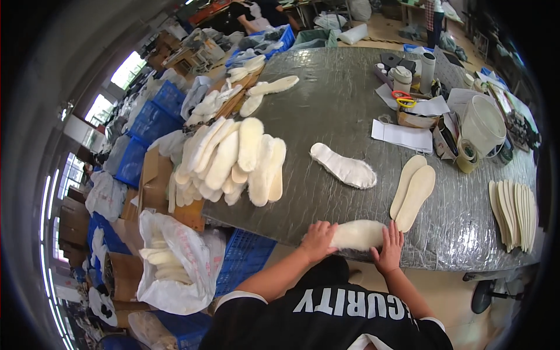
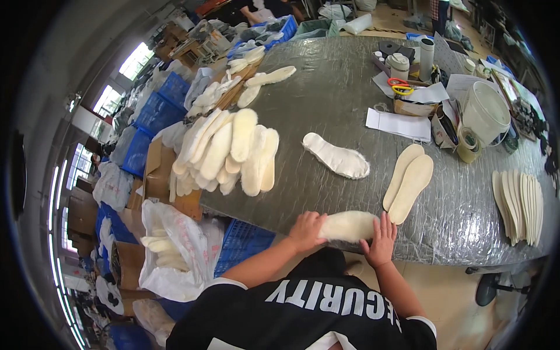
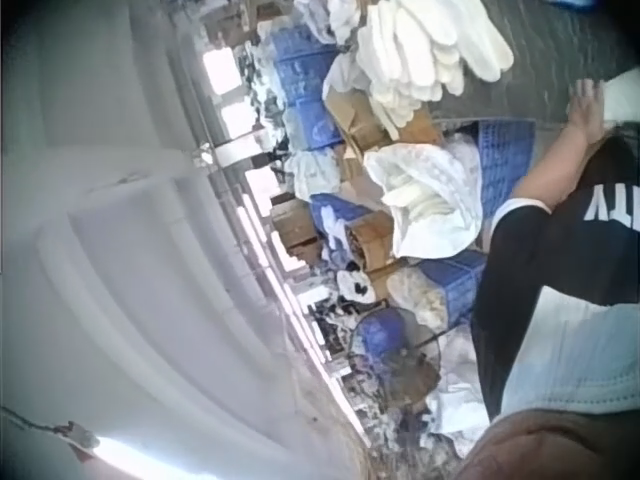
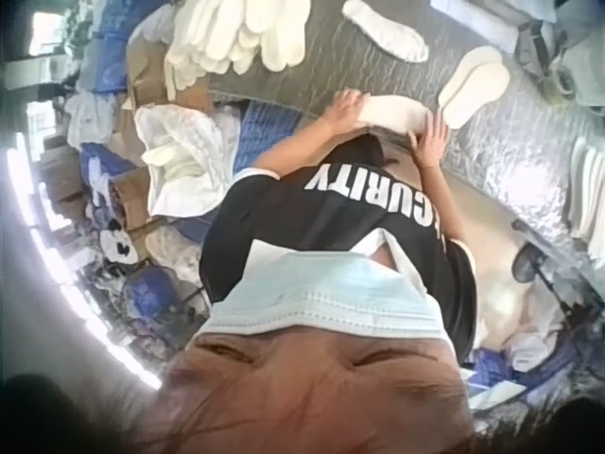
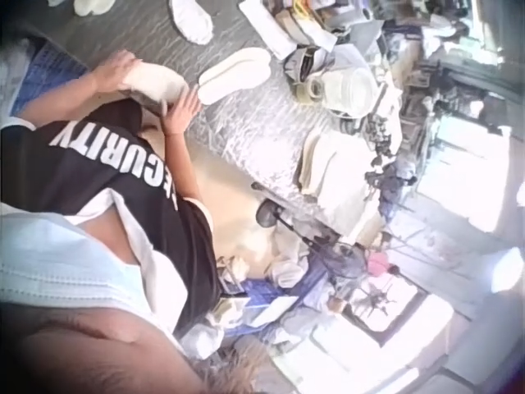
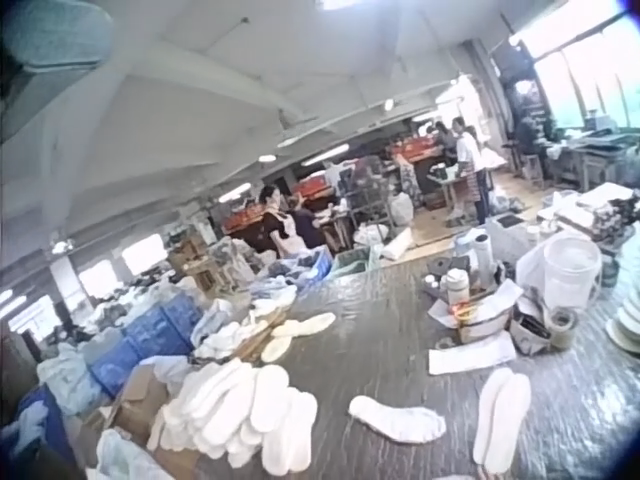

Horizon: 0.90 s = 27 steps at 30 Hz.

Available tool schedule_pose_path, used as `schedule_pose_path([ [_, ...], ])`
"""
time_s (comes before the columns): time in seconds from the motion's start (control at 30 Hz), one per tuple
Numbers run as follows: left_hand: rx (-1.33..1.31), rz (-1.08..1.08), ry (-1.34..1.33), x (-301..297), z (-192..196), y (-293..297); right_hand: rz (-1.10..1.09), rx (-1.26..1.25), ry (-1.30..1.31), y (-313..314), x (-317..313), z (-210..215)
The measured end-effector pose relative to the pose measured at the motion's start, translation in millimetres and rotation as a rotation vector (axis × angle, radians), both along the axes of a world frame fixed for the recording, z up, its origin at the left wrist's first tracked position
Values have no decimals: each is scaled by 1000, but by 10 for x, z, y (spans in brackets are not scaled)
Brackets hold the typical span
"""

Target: Assembling multilayered shoe insoles by aligning fleece lining and trimming with scissors.

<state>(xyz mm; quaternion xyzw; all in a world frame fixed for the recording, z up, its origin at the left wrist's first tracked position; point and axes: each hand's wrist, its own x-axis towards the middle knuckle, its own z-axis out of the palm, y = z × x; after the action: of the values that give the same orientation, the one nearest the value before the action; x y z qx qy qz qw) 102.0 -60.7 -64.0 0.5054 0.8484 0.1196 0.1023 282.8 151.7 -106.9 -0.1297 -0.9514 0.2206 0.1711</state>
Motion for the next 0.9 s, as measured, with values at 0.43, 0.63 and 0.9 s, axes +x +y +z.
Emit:
schedule_pose_path([
  [0.43,205,715,704,-1713,1588,-1247,-39,60,-205,-122,22,107],
  [0.63,362,303,193,-780,78,-541,-45,59,-224,-142,-80,138],
  [0.9,285,279,81,-199,-416,28,-62,79,-166,-144,-94,103],
])
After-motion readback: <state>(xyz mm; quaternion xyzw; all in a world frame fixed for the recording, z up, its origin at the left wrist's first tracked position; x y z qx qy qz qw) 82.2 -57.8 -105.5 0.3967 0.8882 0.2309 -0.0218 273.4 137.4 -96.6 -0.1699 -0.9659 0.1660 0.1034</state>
